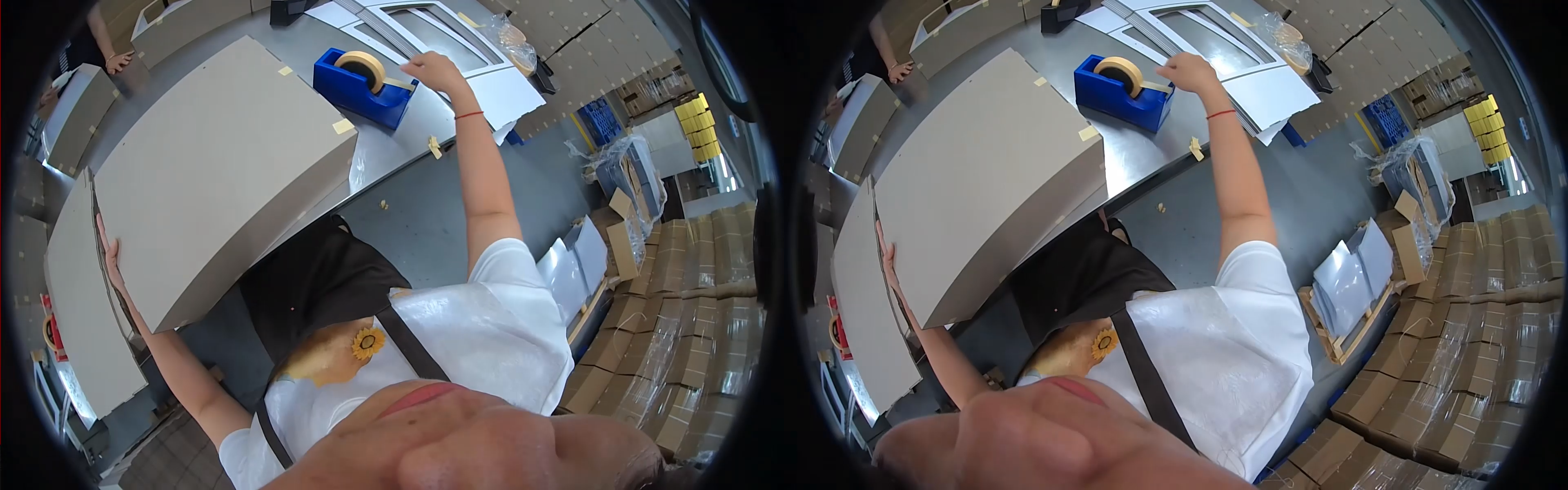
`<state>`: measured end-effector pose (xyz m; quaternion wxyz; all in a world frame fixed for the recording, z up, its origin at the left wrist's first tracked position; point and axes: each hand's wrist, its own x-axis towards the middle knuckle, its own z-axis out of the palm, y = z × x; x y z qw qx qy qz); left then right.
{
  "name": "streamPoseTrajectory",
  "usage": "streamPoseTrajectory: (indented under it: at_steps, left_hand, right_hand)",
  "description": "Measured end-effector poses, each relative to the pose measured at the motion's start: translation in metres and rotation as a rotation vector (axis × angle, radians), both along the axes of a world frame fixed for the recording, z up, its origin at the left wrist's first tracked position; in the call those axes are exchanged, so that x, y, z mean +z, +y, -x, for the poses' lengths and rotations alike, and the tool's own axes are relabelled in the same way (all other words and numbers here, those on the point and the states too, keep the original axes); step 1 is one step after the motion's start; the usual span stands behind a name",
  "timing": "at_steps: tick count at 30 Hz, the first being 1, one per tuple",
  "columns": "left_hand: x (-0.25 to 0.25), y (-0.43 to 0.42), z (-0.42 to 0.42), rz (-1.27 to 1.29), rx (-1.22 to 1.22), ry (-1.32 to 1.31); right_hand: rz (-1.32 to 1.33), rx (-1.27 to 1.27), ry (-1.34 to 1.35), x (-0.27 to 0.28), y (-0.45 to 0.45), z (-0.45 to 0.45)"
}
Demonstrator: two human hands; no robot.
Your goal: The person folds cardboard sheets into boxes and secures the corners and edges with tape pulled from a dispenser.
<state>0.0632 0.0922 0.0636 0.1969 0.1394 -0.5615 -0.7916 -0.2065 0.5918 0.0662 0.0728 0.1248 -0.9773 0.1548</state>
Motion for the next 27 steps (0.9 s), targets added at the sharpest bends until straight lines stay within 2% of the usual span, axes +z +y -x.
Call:
streamPoseTrajectory:
  at_steps: [1, 3, 9, 16, 18, 19, 24, 27]
  left_hand:
    - [0.003, 0.003, -0.001, 0.034, 0.015, -0.003]
    - [0.003, 0.006, -0.001, 0.068, 0.032, -0.007]
    - [0.0, 0.004, -0.004, 0.103, 0.049, 0.009]
    - [-0.003, 0.0, -0.002, 0.102, 0.053, -0.004]
    - [-0.003, 0.0, -0.003, 0.109, 0.06, -0.01]
    - [-0.003, -0.001, -0.002, 0.113, 0.061, -0.014]
    - [0.009, 0.022, -0.005, 0.116, 0.089, -0.022]
    - [-0.02, -0.022, 0.002, 0.06, 0.04, -0.025]
  right_hand:
    - [-0.001, -0.003, -0.004, -0.003, 0.006, 0.002]
    - [0.24, 0.039, -0.36, -0.006, 0.013, 0.006]
    - [0.332, 0.171, -0.544, -0.01, 0.02, 0.021]
    - [0.395, 0.147, -0.557, -0.004, 0.023, 0.009]
    - [0.746, 0.162, -0.516, -0.001, 0.03, 0.0]
    - [0.825, 0.14, -0.531, -0.001, 0.034, -0.002]
    - [0.742, 0.086, -0.432, -0.013, 0.042, -0.021]
    - [0.757, 0.075, -0.441, -0.013, 0.036, -0.026]
